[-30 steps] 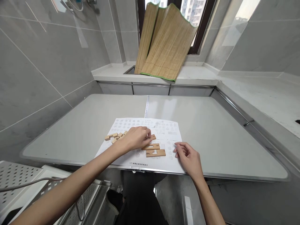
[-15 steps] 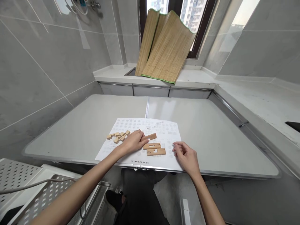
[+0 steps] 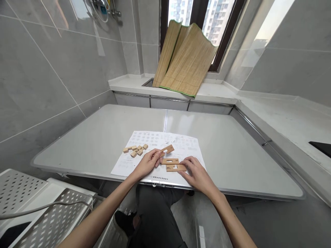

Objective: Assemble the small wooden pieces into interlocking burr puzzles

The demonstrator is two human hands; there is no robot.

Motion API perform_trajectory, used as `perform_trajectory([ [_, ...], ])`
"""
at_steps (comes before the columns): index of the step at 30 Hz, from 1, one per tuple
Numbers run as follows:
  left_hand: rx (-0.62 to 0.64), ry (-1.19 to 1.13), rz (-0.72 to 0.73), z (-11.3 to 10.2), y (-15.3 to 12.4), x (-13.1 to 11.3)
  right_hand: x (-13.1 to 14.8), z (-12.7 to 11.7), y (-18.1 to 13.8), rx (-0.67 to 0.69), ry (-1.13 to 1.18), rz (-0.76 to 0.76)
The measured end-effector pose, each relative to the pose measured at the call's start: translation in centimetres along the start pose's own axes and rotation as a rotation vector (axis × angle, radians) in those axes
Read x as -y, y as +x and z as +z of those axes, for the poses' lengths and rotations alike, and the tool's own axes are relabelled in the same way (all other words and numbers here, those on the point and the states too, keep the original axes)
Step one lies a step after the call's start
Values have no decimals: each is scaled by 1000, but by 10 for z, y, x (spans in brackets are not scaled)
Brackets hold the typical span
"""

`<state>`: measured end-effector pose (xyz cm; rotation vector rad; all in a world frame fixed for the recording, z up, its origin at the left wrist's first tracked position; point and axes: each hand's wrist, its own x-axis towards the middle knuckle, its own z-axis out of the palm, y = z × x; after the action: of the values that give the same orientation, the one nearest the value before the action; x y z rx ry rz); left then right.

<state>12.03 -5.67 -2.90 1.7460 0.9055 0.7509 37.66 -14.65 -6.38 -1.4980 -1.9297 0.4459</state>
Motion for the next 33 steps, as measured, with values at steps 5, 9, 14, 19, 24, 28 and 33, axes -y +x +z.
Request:
perform_trajectory([
  [5,-106,-10,16,3,-6,10,-2,-3,5,71,44,34],
  [9,-212,187,15,4,-7,12,-2,-5,5,70,139,127],
  [14,-257,502,59,5,1,13,-3,-2,9,-2,303,208],
  [19,-232,631,97,12,12,19,-7,13,17,-198,504,292],
  [24,-173,759,139,17,22,22,-10,26,18,-289,536,336],
  [28,-165,842,157,18,27,20,-11,26,16,-279,512,340],
  [33,-201,880,149,19,29,17,-10,24,15,-286,501,349],
])
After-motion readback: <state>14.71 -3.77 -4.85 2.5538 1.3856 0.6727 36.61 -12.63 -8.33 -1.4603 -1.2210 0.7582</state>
